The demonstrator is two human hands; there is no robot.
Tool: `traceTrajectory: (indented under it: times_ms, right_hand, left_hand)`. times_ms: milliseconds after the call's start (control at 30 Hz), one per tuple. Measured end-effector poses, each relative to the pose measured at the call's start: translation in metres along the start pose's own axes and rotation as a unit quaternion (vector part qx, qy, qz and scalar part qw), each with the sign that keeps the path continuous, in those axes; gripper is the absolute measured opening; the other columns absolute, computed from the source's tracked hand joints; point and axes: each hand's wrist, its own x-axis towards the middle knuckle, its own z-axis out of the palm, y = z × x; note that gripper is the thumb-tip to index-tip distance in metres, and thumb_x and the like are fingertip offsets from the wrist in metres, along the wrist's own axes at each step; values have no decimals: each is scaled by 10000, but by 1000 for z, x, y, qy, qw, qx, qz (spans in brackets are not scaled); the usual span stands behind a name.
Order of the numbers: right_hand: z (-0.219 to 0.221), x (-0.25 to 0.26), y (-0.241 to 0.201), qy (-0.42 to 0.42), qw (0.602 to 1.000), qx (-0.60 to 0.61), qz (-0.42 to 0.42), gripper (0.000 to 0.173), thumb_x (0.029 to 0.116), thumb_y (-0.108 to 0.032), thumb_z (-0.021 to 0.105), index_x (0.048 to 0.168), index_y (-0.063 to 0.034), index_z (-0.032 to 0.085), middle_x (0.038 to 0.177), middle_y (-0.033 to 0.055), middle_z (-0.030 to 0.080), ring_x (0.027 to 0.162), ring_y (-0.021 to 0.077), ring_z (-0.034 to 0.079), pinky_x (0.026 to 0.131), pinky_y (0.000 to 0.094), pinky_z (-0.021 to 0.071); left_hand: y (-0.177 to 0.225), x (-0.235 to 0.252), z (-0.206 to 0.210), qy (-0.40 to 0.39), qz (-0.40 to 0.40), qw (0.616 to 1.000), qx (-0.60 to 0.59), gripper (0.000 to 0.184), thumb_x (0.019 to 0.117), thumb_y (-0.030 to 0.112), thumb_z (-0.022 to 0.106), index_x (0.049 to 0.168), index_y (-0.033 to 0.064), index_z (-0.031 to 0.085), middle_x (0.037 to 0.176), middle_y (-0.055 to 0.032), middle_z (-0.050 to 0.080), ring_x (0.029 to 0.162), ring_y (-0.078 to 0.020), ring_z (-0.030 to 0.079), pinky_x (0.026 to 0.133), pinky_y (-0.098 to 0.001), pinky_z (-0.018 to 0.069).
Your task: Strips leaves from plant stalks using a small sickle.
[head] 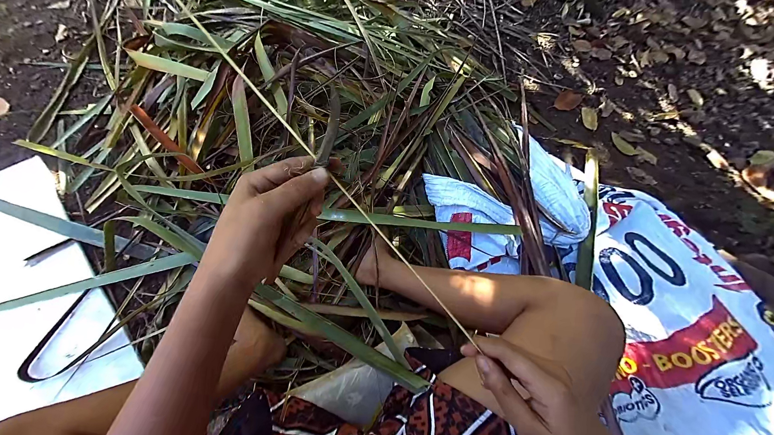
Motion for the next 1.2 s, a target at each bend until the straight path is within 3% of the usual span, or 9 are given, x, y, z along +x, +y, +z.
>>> traceTrajectory:
  times_ms: [100, 233, 400, 567, 800, 1200]
  right_hand:
    - [-7, 1, 0, -67, 996, 50, 37, 256, 1027, -158, 488, 1085, 22, 661, 766, 59, 625, 644, -26, 562, 638, 75, 469]
    - [-9, 59, -29, -101, 971, 215, 25, 271, 1084, -193, 463, 1178, 10, 616, 792, -42, 616, 639, -83, 542, 589, 78, 471]
    - [-13, 114, -61, -92, 960, 263, -11, 232, 1081, -172, 466, 1102, -19, 640, 697, -145, 523, 576, -136, 458, 521, 41, 390]
    - [-14, 98, -52, -77, 969, 228, -53, 210, 1080, -225, 491, 1050, -67, 626, 699, -135, 508, 601, -150, 443, 555, 23, 379]
    - [-25, 73, -51, -114, 954, 271, -51, 261, 1114, -242, 404, 1030, -69, 580, 668, -103, 448, 598, -128, 436, 572, 30, 375]
    - [-16, 50, -36, -147, 886, 438, -20, 281, 1116, -293, 393, 1025, -116, 591, 650, -133, 415, 565, -125, 424, 534, 41, 365]
  left_hand:
    - [3, -5, 7, -33, 20, 999, 11, 233, 998, 128, 493, 1075, 108, 712, 597, 35, 531, 417, -2, 445, 406, -130, 414]
    - [-2, -9, 21, -80, 29, 996, 14, 200, 968, 135, 546, 1056, 117, 724, 618, 35, 577, 467, -18, 517, 461, -152, 471]
    - [-8, -19, 34, -145, 15, 989, -7, 150, 956, 96, 578, 1018, 108, 714, 685, 92, 633, 540, 14, 560, 517, -140, 481]
    - [-7, -24, 36, -205, -19, 978, -30, 141, 961, 83, 601, 1040, 93, 717, 727, 118, 650, 546, 45, 553, 510, -117, 472]
    - [-6, -32, 44, -249, -10, 968, -31, 119, 945, 105, 666, 1031, 126, 745, 770, 129, 683, 573, 55, 581, 524, -112, 495]
    - [0, -33, 38, -178, -3, 983, -41, 120, 904, 90, 680, 943, 148, 778, 669, 63, 673, 512, 21, 566, 488, -121, 478]
